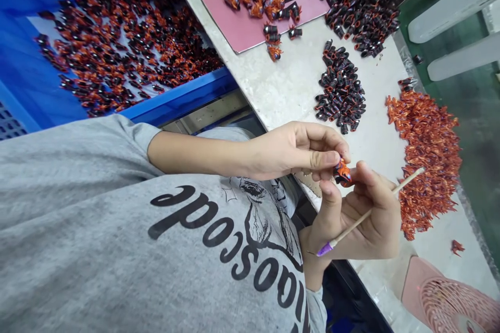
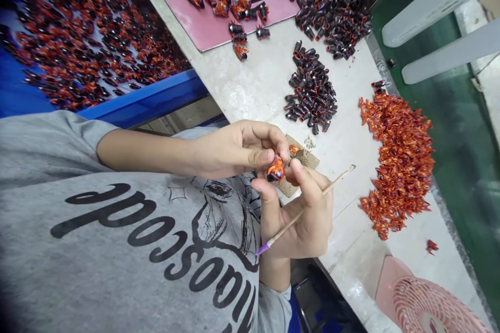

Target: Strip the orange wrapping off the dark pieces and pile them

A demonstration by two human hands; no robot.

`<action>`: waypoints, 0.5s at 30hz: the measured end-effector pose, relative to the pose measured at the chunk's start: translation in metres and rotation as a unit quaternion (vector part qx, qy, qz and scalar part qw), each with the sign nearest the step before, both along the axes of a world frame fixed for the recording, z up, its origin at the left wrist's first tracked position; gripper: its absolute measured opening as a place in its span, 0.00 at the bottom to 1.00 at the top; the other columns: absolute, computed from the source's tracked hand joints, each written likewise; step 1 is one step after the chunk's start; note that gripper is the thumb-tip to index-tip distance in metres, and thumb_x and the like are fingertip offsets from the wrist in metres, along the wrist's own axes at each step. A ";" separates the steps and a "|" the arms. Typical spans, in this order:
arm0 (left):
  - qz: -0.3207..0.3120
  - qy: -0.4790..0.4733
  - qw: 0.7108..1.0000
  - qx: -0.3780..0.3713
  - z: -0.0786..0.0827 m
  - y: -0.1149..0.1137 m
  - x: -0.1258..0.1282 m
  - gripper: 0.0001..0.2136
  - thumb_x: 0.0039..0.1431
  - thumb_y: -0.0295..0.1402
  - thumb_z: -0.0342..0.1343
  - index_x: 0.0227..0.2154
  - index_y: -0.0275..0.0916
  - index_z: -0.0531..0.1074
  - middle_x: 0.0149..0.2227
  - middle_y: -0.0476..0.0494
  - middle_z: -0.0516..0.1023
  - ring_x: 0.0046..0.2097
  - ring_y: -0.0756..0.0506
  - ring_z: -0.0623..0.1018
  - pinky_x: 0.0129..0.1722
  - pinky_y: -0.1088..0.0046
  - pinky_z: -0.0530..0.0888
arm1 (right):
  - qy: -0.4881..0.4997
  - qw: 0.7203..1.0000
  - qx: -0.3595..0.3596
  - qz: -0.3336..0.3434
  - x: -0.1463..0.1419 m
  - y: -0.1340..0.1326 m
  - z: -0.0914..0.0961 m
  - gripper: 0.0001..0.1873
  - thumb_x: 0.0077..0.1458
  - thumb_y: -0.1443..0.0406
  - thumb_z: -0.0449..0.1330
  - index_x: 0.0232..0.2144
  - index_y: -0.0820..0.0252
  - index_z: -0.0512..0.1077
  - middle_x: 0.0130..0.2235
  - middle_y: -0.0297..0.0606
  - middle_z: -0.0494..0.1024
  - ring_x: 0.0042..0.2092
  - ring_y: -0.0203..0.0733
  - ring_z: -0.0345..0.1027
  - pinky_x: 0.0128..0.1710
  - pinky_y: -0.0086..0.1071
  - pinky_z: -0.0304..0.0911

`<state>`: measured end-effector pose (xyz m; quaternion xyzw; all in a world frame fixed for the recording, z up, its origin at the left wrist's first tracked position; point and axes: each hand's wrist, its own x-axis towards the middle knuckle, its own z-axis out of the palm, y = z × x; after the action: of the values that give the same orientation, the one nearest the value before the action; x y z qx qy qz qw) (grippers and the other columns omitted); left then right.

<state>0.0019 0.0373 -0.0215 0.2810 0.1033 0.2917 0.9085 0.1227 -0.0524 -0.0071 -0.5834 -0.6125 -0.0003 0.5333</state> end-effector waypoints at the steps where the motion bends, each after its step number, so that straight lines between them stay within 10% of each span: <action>1: -0.012 -0.003 1.000 -0.023 0.000 0.000 0.000 0.15 0.49 0.37 0.73 0.33 0.35 0.75 0.33 0.51 0.76 0.33 0.55 0.76 0.34 0.80 0.74 | -0.010 1.000 -0.003 -0.006 0.000 0.001 0.001 0.19 0.55 0.65 0.69 0.50 0.55 0.75 0.38 0.35 0.77 0.38 0.40 0.73 0.34 0.34 0.71; 15: 0.112 0.024 0.993 0.042 -0.003 -0.005 0.011 0.17 0.45 0.38 0.75 0.27 0.33 0.74 0.29 0.51 0.76 0.33 0.55 0.75 0.38 0.78 0.73 | -0.092 0.994 -0.015 -0.050 -0.009 0.012 -0.009 0.10 0.59 0.60 0.66 0.40 0.55 0.70 0.35 0.34 0.76 0.34 0.37 0.73 0.34 0.35 0.72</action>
<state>0.0129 0.0324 -0.0246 0.3121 0.1436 0.3889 0.8548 0.1134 -0.0401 -0.0160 -0.6186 -0.6289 -0.0712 0.4655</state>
